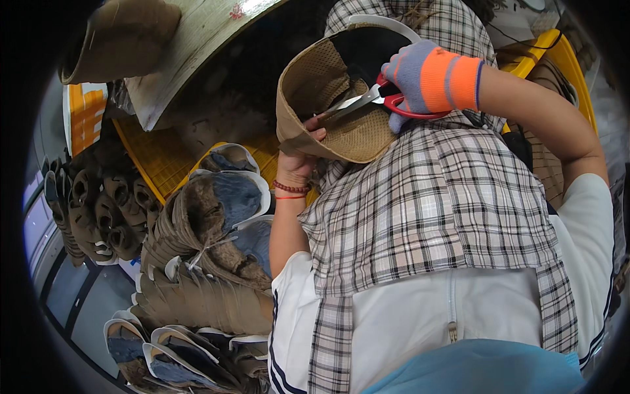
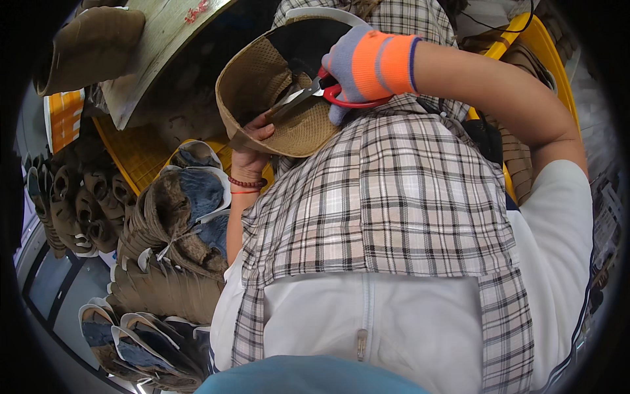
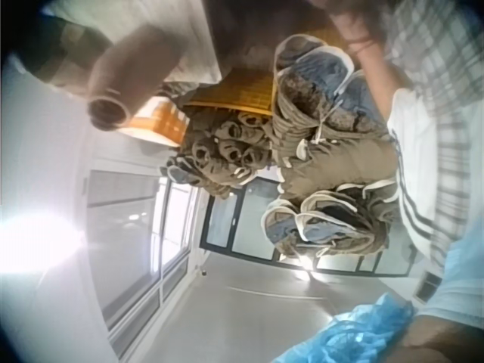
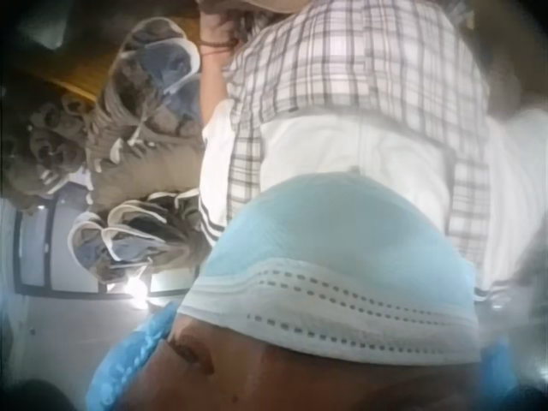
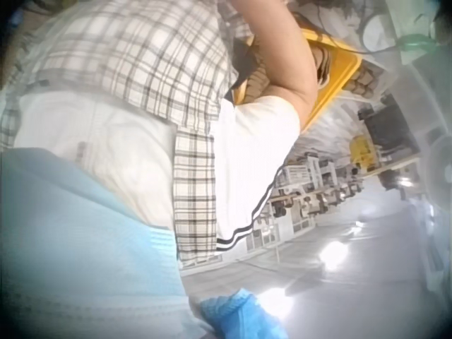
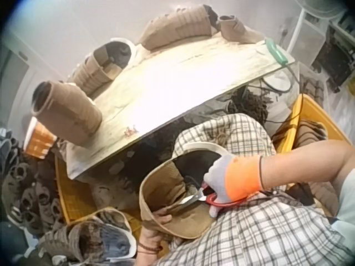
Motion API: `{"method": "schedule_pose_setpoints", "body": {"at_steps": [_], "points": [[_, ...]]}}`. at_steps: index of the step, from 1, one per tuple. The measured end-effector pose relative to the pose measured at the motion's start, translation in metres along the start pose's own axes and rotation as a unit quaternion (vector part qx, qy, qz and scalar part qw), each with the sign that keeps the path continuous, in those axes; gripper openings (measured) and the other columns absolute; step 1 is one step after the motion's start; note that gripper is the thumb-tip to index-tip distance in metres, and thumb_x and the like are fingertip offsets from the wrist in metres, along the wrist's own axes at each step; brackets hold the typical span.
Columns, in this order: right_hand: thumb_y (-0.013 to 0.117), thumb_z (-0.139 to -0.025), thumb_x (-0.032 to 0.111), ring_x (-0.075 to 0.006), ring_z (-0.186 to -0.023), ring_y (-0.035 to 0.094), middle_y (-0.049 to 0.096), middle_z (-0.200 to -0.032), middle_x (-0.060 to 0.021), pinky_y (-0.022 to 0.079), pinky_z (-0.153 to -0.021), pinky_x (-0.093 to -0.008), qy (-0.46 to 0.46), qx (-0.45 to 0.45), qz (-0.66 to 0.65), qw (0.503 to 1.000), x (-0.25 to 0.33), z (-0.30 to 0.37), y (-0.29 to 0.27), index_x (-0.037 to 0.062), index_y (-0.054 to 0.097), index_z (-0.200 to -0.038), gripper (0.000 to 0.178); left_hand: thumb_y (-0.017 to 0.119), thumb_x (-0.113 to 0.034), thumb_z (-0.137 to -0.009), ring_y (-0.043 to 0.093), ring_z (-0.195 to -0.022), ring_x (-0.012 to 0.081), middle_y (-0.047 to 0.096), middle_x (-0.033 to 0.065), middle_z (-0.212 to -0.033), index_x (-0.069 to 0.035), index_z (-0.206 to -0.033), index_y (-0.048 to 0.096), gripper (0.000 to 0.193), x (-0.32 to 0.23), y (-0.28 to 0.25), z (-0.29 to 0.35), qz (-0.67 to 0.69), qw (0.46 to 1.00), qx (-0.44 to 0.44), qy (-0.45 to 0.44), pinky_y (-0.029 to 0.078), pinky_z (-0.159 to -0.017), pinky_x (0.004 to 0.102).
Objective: The person trims the edges of shoe uppers using scissors and then uses a handheld electric tool to smooth or trim the interior lining. Finished uppers are placed into a yellow bin.
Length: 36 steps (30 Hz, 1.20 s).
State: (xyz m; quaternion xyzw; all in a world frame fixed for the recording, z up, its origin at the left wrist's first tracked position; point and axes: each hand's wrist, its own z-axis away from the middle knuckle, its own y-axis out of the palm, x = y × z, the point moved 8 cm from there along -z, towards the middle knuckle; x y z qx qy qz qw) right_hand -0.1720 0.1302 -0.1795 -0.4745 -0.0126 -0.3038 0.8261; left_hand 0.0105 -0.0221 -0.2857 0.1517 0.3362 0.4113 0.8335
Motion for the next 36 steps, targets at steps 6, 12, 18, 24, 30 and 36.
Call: {"method": "schedule_pose_setpoints", "body": {"at_steps": [6, 12, 18, 24, 30, 36], "points": [[0.07, -0.063, 0.067, -0.0259, -0.07, 0.067, 0.068, -0.077, -0.0105, 0.054, -0.062, -0.0341, -0.009, 0.044, 0.025, 0.999, 0.01, -0.013, 0.005, 0.006, 0.067, -0.101, 0.072, 0.067, 0.008, -0.075, 0.061, -0.102, 0.025, 0.064, 0.0127, -0.111, 0.002, -0.109, 0.063, 0.035, 0.008, -0.025, -0.008, 0.01, 1.0, -0.007, 0.015, 0.05, -0.092, 0.0377], [0.069, -0.07, 0.06, -0.0259, -0.068, 0.067, 0.068, -0.074, -0.0098, 0.054, -0.06, -0.0342, -0.015, 0.064, 0.02, 0.998, 0.015, -0.007, -0.005, 0.0065, 0.068, -0.098, 0.061, 0.068, 0.009, -0.074, 0.06, -0.101, 0.0239, 0.065, 0.0107, -0.109, 0.0, -0.107, 0.066, 0.034, 0.005, -0.006, -0.006, 0.025, 1.0, 0.017, -0.001, 0.051, -0.091, 0.0383], [0.066, -0.077, 0.051, -0.0284, -0.069, 0.067, 0.068, -0.075, -0.0117, 0.054, -0.061, -0.0356, -0.021, 0.05, 0.042, 0.998, 0.016, -0.015, 0.001, 0.0072, 0.068, -0.098, 0.049, 0.068, 0.008, -0.075, 0.06, -0.1, 0.0232, 0.064, 0.0111, -0.109, 0.001, -0.106, 0.065, 0.032, 0.003, -0.012, -0.006, 0.005, 1.0, 0.001, 0.012, 0.051, -0.091, 0.0374], [0.062, -0.079, 0.051, -0.0325, -0.073, 0.065, 0.067, -0.079, -0.0132, 0.052, -0.062, -0.0401, -0.032, 0.104, -0.072, 0.991, -0.009, 0.001, 0.001, 0.0042, 0.066, -0.098, 0.051, 0.063, -0.007, -0.084, 0.06, -0.095, 0.0212, 0.063, 0.0106, -0.104, 0.0, -0.112, 0.058, 0.029, -0.024, -0.01, -0.002, 0.056, 0.986, 0.048, 0.149, 0.05, -0.086, 0.0324], [0.031, -0.091, 0.067, -0.0114, -0.058, 0.054, 0.06, -0.067, -0.0049, 0.046, -0.053, -0.0261, -0.019, 0.362, -0.453, 0.814, -0.039, 0.017, 0.049, 0.0022, 0.068, -0.091, 0.075, 0.059, -0.008, -0.091, 0.059, -0.096, 0.0146, 0.062, 0.0087, -0.11, 0.0, -0.117, 0.057, 0.027, -0.059, 0.003, -0.052, -0.094, 0.934, 0.002, 0.346, 0.05, -0.083, 0.0302], [0.023, -0.083, 0.08, -0.0175, -0.056, 0.06, 0.055, -0.057, -0.0067, 0.055, -0.062, -0.0298, -0.119, 0.33, -0.462, 0.814, -0.061, 0.005, 0.043, -0.0022, 0.067, -0.099, 0.095, 0.064, -0.014, -0.09, 0.058, -0.093, 0.0111, 0.063, 0.0026, -0.107, 0.0, -0.115, 0.06, 0.028, -0.072, 0.02, -0.057, -0.093, 0.961, 0.028, 0.257, 0.049, -0.081, 0.0282]]}}
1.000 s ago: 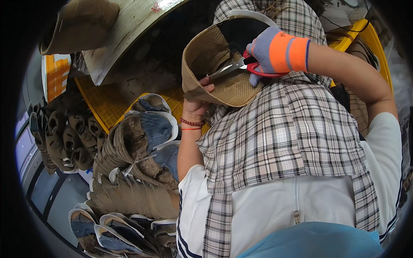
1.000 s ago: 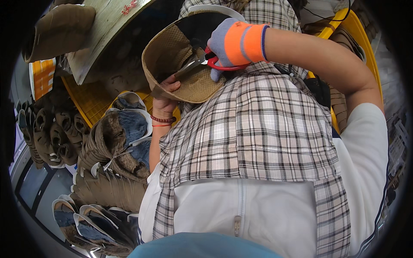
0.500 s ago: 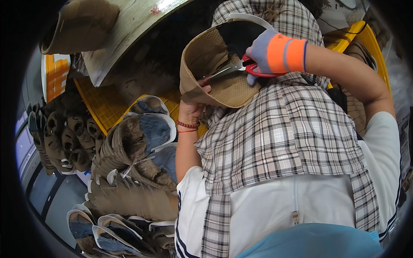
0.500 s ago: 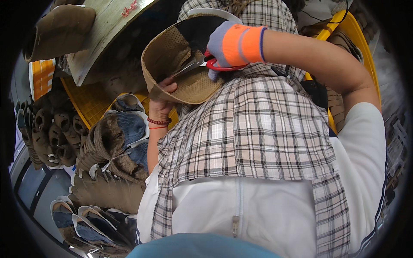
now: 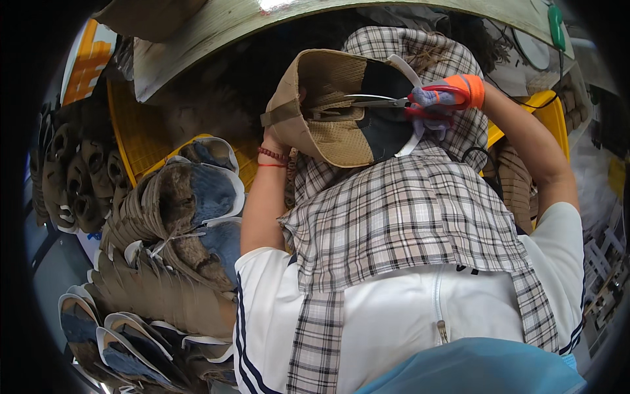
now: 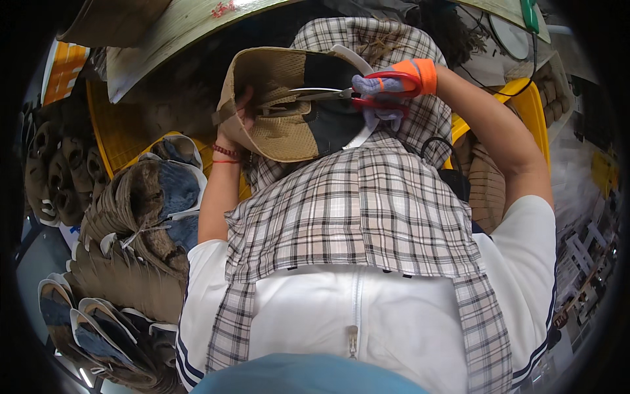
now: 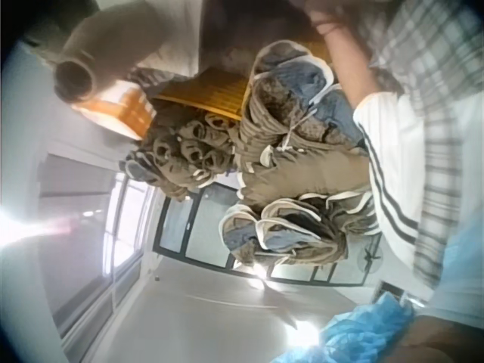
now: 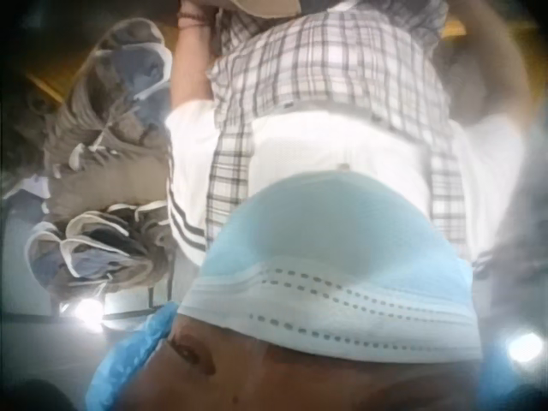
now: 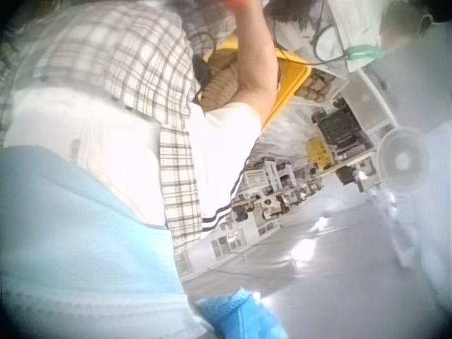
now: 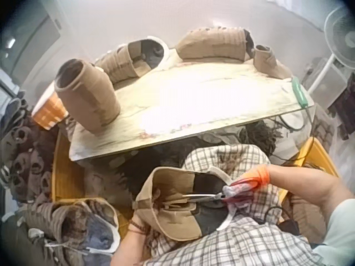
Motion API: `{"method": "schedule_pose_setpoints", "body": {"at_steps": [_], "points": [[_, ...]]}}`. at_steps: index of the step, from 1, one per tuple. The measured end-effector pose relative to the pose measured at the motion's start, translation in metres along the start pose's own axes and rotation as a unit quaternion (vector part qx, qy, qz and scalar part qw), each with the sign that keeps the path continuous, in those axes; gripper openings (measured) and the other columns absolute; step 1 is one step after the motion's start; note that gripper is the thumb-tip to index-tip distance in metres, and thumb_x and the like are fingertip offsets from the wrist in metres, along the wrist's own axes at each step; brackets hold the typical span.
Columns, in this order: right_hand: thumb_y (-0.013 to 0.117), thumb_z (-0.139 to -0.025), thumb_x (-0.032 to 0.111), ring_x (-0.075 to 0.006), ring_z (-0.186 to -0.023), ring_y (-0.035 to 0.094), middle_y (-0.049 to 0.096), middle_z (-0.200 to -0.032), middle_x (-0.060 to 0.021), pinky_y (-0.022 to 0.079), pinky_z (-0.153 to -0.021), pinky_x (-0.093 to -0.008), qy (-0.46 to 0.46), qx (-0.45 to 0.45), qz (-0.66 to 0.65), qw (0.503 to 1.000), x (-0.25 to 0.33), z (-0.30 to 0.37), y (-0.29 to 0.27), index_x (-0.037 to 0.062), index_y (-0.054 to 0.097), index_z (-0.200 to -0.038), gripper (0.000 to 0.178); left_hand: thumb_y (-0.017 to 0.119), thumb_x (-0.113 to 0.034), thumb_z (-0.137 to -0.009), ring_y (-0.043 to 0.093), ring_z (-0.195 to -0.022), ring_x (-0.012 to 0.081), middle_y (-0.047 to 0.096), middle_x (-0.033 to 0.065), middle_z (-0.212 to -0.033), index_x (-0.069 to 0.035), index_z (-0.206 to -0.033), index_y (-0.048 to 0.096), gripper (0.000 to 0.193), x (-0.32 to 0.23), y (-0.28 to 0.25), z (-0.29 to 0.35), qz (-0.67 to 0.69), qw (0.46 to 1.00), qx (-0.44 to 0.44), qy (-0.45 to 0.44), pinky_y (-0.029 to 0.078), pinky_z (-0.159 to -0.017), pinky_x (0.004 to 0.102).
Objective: The person trims the edges of shoe uppers using scissors and then uses a handheld electric tool to smooth or trim the interior lining. Finished uppers are placed into a yellow bin.
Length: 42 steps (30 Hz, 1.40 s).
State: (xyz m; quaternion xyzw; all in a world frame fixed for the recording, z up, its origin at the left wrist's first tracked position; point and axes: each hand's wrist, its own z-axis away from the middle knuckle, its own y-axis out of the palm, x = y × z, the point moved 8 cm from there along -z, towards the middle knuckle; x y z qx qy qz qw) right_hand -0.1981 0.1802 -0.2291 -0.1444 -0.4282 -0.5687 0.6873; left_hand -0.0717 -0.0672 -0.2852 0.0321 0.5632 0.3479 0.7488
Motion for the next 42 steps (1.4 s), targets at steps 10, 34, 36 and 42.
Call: {"method": "schedule_pose_setpoints", "body": {"at_steps": [10, 34, 36, 42], "points": [[0.055, -0.09, 0.045, -0.0119, -0.06, 0.063, 0.066, -0.074, -0.0065, 0.05, -0.05, -0.023, 0.055, 0.005, 0.082, 0.995, 0.017, -0.019, -0.014, 0.0015, 0.067, -0.094, 0.045, 0.063, -0.01, -0.088, 0.059, -0.099, 0.0182, 0.063, 0.0063, -0.108, -0.004, -0.115, 0.059, 0.027, -0.008, -0.017, 0.004, -0.289, 0.954, -0.003, 0.08, 0.048, -0.085, 0.0327], [0.04, -0.082, 0.074, -0.0116, -0.041, 0.053, 0.052, -0.051, -0.0024, 0.045, -0.039, -0.0232, -0.017, -0.03, 0.117, 0.993, 0.023, -0.015, -0.018, -0.0007, 0.067, -0.08, 0.08, 0.06, -0.006, -0.091, 0.053, -0.113, 0.025, 0.056, 0.0084, -0.123, -0.004, -0.127, 0.051, 0.038, 0.006, -0.027, 0.013, -0.247, 0.958, 0.099, 0.109, 0.044, -0.097, 0.0426], [0.051, -0.087, 0.056, -0.0096, -0.046, 0.054, 0.056, -0.055, -0.0013, 0.04, -0.04, -0.0231, -0.011, -0.023, 0.127, 0.992, 0.015, -0.021, -0.022, 0.0027, 0.068, -0.08, 0.057, 0.061, -0.005, -0.09, 0.053, -0.113, 0.0252, 0.056, 0.0083, -0.123, -0.004, -0.127, 0.051, 0.038, 0.013, -0.034, 0.012, -0.205, 0.97, 0.094, 0.093, 0.044, -0.097, 0.043], [0.061, -0.087, 0.039, -0.0082, -0.049, 0.052, 0.056, -0.058, -0.0016, 0.04, -0.043, -0.0232, 0.013, -0.044, 0.147, 0.988, 0.02, -0.014, -0.021, 0.0028, 0.066, -0.085, 0.036, 0.064, -0.009, -0.089, 0.057, -0.096, 0.0176, 0.06, 0.0054, -0.11, -0.003, -0.122, 0.055, 0.035, -0.001, -0.027, 0.016, -0.235, 0.966, 0.036, 0.103, 0.048, -0.081, 0.0327]]}}
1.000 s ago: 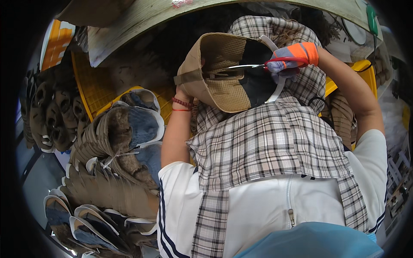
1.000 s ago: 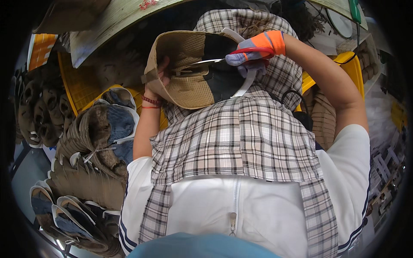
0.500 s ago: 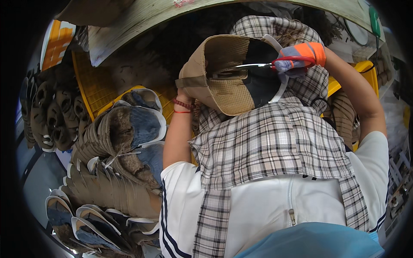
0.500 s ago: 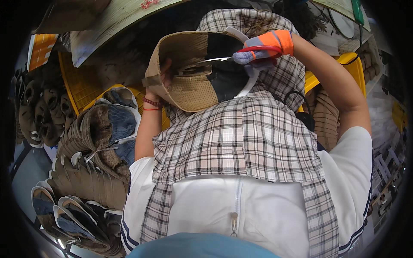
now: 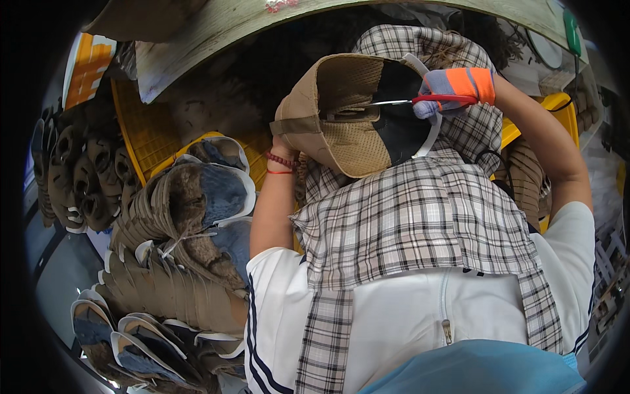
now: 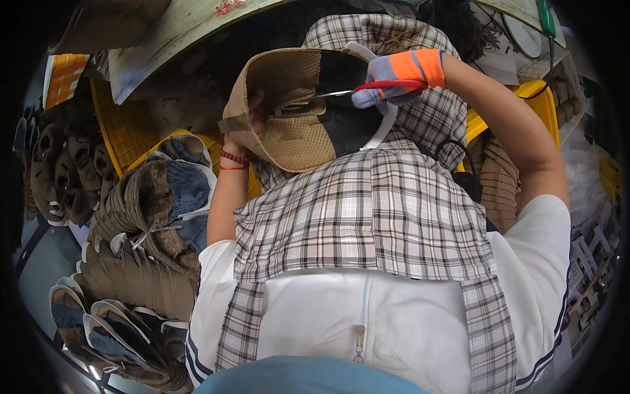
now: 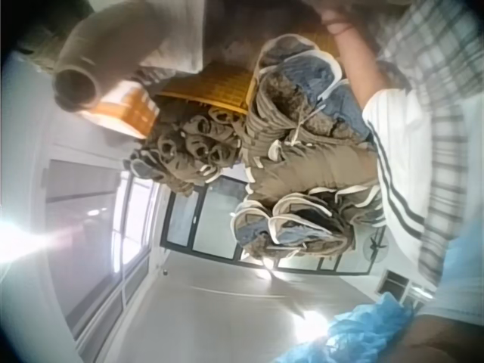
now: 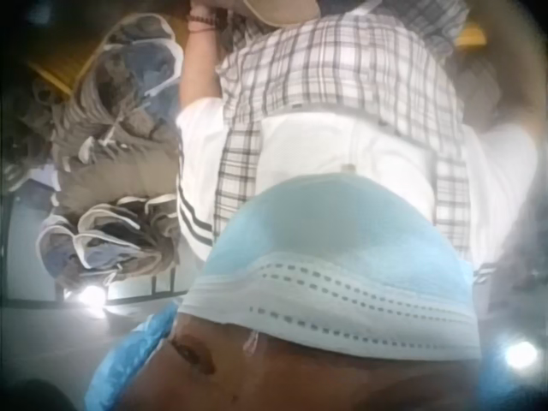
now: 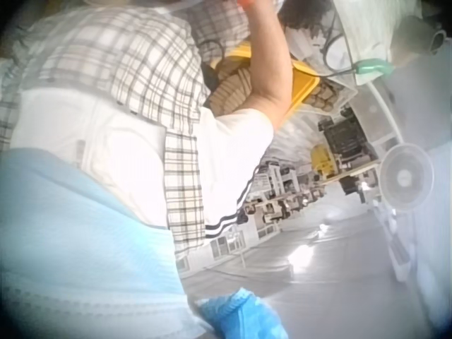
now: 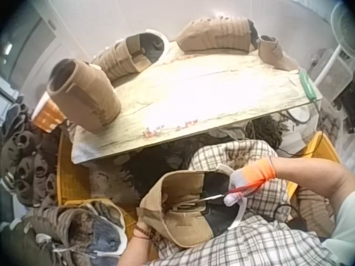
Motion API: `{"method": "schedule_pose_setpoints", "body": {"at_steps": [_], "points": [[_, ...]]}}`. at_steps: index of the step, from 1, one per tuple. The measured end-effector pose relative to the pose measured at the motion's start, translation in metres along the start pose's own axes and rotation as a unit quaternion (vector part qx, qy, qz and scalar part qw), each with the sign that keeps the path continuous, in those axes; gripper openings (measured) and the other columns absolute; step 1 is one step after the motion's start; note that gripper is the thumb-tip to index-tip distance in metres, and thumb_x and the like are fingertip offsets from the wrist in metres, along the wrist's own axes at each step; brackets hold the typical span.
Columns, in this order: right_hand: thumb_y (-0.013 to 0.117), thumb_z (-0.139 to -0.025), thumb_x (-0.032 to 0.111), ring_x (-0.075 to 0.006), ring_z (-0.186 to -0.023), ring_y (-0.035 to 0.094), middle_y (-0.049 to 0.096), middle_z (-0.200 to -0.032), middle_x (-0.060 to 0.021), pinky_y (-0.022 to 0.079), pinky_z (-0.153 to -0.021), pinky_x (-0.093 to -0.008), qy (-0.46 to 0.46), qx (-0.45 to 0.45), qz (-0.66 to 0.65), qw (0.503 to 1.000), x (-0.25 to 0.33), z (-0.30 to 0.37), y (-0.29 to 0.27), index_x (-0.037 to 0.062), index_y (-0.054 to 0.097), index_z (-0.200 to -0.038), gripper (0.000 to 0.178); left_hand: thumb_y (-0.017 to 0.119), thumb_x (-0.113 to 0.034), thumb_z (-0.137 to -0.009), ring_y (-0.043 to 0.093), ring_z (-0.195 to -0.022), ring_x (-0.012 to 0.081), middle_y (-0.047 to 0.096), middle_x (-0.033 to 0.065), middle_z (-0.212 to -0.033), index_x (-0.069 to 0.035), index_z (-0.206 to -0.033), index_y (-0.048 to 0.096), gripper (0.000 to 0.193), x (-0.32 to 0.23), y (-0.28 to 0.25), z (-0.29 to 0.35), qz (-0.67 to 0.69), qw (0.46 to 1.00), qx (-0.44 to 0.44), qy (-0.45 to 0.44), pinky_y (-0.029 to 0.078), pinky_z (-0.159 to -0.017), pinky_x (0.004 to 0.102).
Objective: The person trims the edges of shoe uppers using scissors and then uses a handheld electric tool to smooth or trim the interior lining. Finished uppers are placed into a yellow bin.
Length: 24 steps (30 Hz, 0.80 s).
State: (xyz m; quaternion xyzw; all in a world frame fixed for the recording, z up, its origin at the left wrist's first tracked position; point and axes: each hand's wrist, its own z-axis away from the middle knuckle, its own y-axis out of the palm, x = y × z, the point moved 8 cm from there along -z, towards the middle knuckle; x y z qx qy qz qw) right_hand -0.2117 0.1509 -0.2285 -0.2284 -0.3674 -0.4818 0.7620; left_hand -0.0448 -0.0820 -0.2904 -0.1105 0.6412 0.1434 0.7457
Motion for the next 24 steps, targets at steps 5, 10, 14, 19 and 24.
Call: {"method": "schedule_pose_setpoints", "body": {"at_steps": [5, 10, 14, 19, 24], "points": [[0.045, -0.09, 0.055, -0.012, -0.045, 0.053, 0.054, -0.052, -0.0047, 0.046, -0.046, -0.0249, -0.065, 0.039, -0.021, 0.997, -0.015, -0.006, 0.008, -0.0016, 0.067, -0.083, 0.061, 0.066, -0.009, -0.088, 0.056, -0.077, 0.0096, 0.062, 0.0018, -0.094, -0.002, -0.116, 0.058, 0.029, 0.0, -0.004, 0.0, 0.012, 0.999, -0.016, -0.028, 0.045, -0.063, 0.0242], [0.033, -0.089, 0.07, -0.0114, -0.043, 0.047, 0.05, -0.049, -0.003, 0.04, -0.045, -0.0239, 0.049, 0.078, -0.093, 0.991, 0.015, -0.006, 0.015, -0.0018, 0.066, -0.087, 0.079, 0.066, -0.01, -0.088, 0.057, -0.08, 0.0136, 0.062, 0.0033, -0.096, -0.002, -0.116, 0.058, 0.03, 0.001, -0.002, 0.0, 0.05, 0.997, -0.033, -0.04, 0.048, -0.064, 0.0288], [0.035, -0.087, 0.071, -0.0125, -0.042, 0.052, 0.05, -0.049, -0.004, 0.046, -0.044, -0.0235, 0.088, 0.072, -0.113, 0.987, 0.008, -0.014, 0.014, -0.0024, 0.066, -0.086, 0.08, 0.065, -0.011, -0.088, 0.058, -0.093, 0.0205, 0.06, 0.0072, -0.108, -0.001, -0.12, 0.055, 0.035, 0.022, -0.008, -0.003, 0.071, 0.996, -0.023, -0.053, 0.05, -0.078, 0.0361], [0.039, -0.086, 0.071, -0.0145, -0.044, 0.056, 0.052, -0.051, -0.0053, 0.055, -0.048, -0.0289, 0.102, 0.079, -0.119, 0.984, 0.021, -0.018, 0.015, -0.0018, 0.066, -0.088, 0.078, 0.066, -0.011, -0.088, 0.058, -0.093, 0.0215, 0.06, 0.0081, -0.107, -0.001, -0.119, 0.055, 0.035, 0.012, 0.002, -0.006, 0.02, 1.0, -0.004, -0.008, 0.05, -0.077, 0.0368], [0.051, -0.088, 0.058, -0.0171, -0.049, 0.061, 0.058, -0.057, -0.0069, 0.055, -0.048, -0.0291, 0.056, 0.064, -0.021, 0.996, 0.017, -0.025, 0.009, -0.0029, 0.065, -0.092, 0.062, 0.069, -0.01, -0.086, 0.052, -0.057, 0.0098, 0.055, -0.0019, -0.071, -0.008, -0.095, 0.059, 0.014, 0.007, 0.0, -0.008, 0.113, 0.984, -0.06, -0.121, 0.042, -0.048, 0.0246]]}}
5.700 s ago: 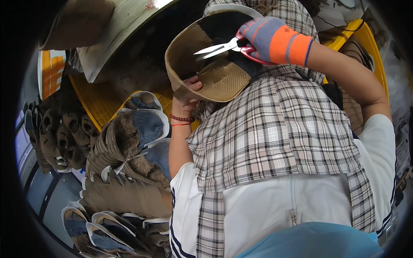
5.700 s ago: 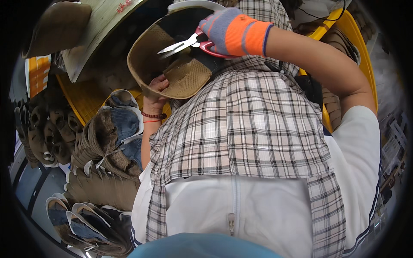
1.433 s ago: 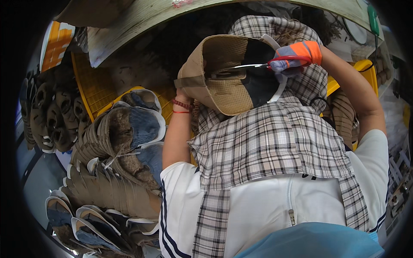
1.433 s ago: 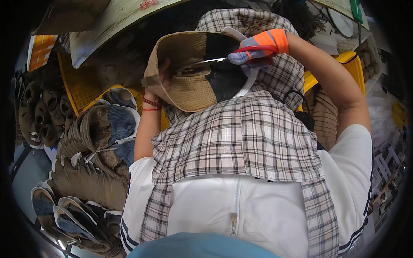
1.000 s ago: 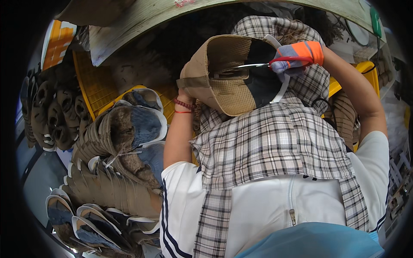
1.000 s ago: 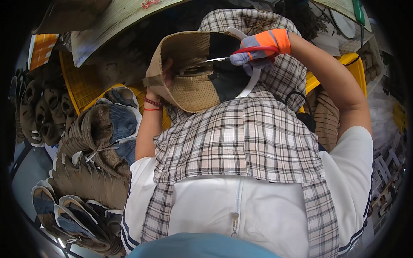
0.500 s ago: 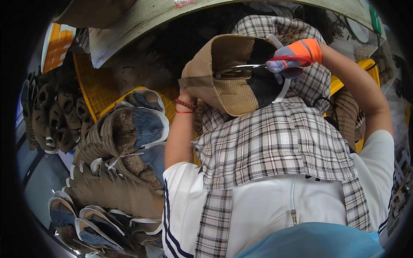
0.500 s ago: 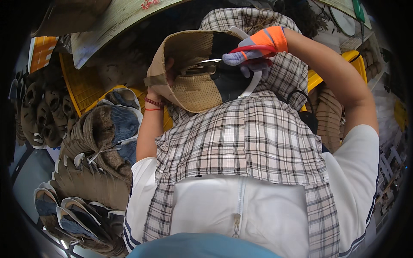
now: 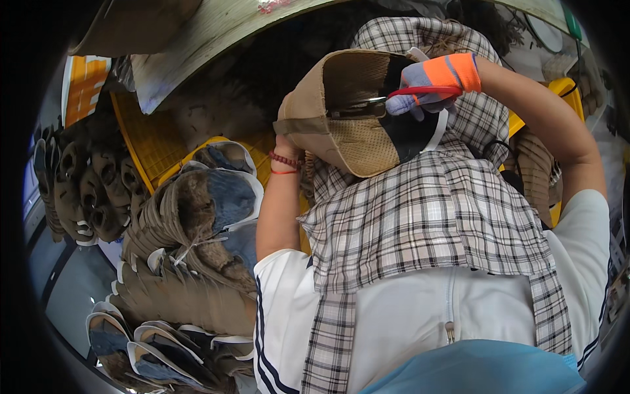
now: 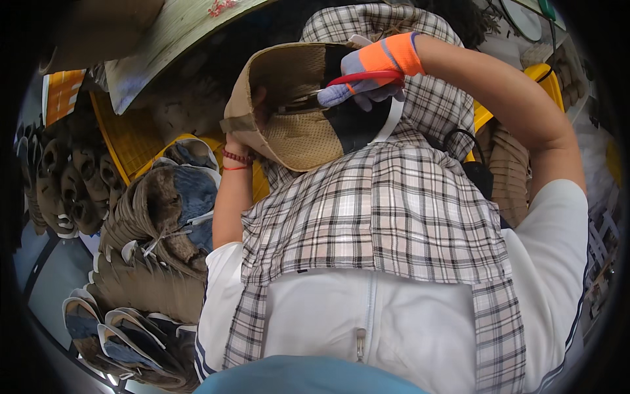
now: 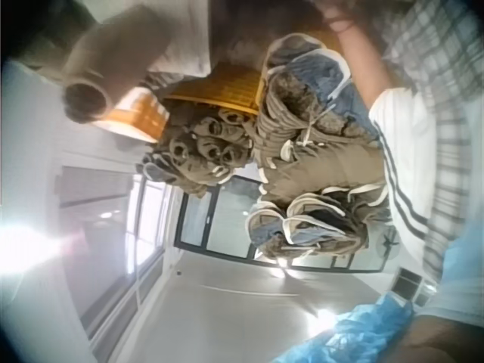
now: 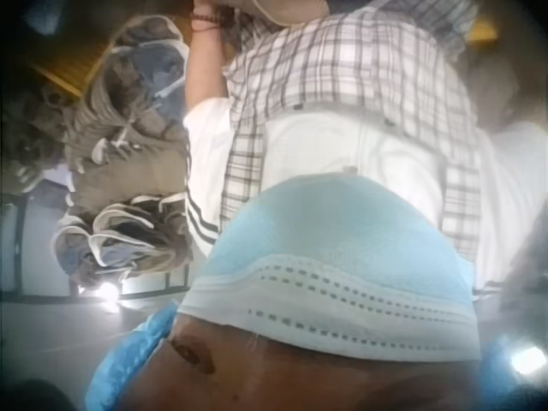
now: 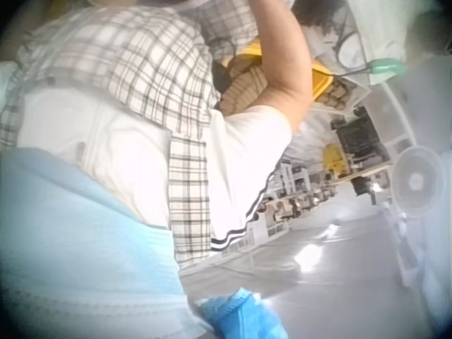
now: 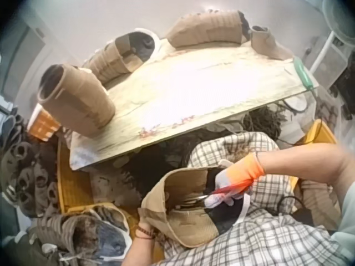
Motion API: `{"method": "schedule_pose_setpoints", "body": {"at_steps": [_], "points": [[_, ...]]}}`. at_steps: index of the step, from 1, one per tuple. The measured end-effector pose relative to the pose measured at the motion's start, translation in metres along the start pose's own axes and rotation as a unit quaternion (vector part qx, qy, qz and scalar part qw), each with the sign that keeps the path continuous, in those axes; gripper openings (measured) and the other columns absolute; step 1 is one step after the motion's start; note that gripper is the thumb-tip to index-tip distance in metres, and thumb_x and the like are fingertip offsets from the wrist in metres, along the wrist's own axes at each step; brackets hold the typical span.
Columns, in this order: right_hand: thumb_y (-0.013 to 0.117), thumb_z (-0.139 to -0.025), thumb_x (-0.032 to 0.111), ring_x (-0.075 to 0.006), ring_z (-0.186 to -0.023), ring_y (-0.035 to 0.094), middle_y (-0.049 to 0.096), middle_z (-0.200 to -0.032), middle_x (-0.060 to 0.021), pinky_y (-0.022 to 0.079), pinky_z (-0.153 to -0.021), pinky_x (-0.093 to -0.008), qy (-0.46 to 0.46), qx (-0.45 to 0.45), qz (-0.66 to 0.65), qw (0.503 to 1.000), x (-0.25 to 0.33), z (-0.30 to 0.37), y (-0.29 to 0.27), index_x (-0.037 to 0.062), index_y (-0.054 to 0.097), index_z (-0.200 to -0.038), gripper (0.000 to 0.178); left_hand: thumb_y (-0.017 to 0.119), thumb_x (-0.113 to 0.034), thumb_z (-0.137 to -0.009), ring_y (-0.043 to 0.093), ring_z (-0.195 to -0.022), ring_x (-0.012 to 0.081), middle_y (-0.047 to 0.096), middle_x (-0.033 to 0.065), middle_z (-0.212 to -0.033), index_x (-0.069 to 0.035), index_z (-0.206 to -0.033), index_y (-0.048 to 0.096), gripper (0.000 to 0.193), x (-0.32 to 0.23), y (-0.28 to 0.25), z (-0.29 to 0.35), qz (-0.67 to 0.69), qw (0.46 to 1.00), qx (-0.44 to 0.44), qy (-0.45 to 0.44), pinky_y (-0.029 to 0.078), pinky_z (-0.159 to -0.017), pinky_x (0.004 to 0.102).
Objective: The person trims the edges of shoe uppers using scissors and then uses a handheld electric tool to smooth or trim the interior lining. Finished uppers are placed into a yellow bin.
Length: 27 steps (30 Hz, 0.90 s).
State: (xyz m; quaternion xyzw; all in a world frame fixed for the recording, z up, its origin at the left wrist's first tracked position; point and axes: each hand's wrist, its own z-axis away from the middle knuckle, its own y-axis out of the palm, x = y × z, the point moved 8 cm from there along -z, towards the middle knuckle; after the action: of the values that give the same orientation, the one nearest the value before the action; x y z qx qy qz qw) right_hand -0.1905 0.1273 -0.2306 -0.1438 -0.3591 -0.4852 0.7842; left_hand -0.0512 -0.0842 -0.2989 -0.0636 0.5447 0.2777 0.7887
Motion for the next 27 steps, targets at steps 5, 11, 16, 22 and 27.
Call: {"method": "schedule_pose_setpoints", "body": {"at_steps": [5, 11, 16, 22, 27], "points": [[0.059, -0.089, 0.037, -0.0181, -0.052, 0.064, 0.063, -0.067, -0.0096, 0.054, -0.045, -0.0251, 0.007, -0.056, 0.022, 0.998, -0.004, -0.001, 0.002, -0.003, 0.064, -0.09, 0.04, 0.069, -0.009, -0.085, 0.052, -0.056, 0.0088, 0.055, -0.0028, -0.068, -0.01, -0.093, 0.059, 0.012, -0.008, 0.011, 0.01, 0.079, 0.996, 0.008, -0.03, 0.042, -0.048, 0.024], [0.033, -0.096, 0.033, -0.024, -0.049, 0.063, 0.057, -0.055, -0.0108, 0.054, -0.054, -0.0312, 0.039, -0.032, 0.059, 0.997, 0.022, 0.004, 0.009, -0.0044, 0.066, -0.086, 0.051, 0.062, -0.007, -0.089, 0.054, -0.11, 0.0259, 0.056, 0.0093, -0.122, -0.006, -0.126, 0.051, 0.039, -0.014, 0.013, 0.002, -0.126, 0.985, 0.098, 0.062, 0.045, -0.092, 0.0449], [0.046, -0.086, 0.015, -0.0151, -0.043, 0.056, 0.058, -0.055, -0.0077, 0.049, -0.043, -0.0262, 0.034, -0.048, 0.038, 0.998, 0.02, 0.0, 0.008, -0.0016, 0.069, -0.079, 0.029, 0.06, -0.01, -0.091, 0.054, -0.109, 0.024, 0.058, 0.0084, -0.119, -0.006, -0.125, 0.052, 0.035, -0.02, 0.021, -0.001, -0.128, 0.987, 0.09, 0.042, 0.045, -0.091, 0.0428], [0.047, -0.079, 0.075, -0.0189, -0.042, 0.055, 0.052, -0.051, -0.0078, 0.051, -0.044, -0.0301, 0.066, -0.167, -0.029, 0.983, 0.009, 0.004, 0.013, -0.0031, 0.065, -0.073, 0.08, 0.062, -0.012, -0.091, 0.06, -0.092, 0.015, 0.064, 0.0057, -0.106, 0.0, -0.114, 0.061, 0.026, -0.025, 0.03, -0.002, 0.03, 0.998, 0.057, 0.009, 0.049, -0.079, 0.0295], [0.067, -0.08, 0.037, -0.0247, -0.056, 0.062, 0.063, -0.063, -0.009, 0.048, -0.052, -0.0369, 0.115, -0.19, 0.099, 0.97, 0.013, 0.012, 0.019, 0.0038, 0.069, -0.089, 0.034, 0.06, -0.011, -0.091, 0.054, -0.111, 0.0253, 0.057, 0.0071, -0.123, -0.009, -0.125, 0.052, 0.035, -0.013, 0.02, 0.001, 0.067, 0.993, 0.093, -0.015, 0.044, -0.096, 0.0426]]}}
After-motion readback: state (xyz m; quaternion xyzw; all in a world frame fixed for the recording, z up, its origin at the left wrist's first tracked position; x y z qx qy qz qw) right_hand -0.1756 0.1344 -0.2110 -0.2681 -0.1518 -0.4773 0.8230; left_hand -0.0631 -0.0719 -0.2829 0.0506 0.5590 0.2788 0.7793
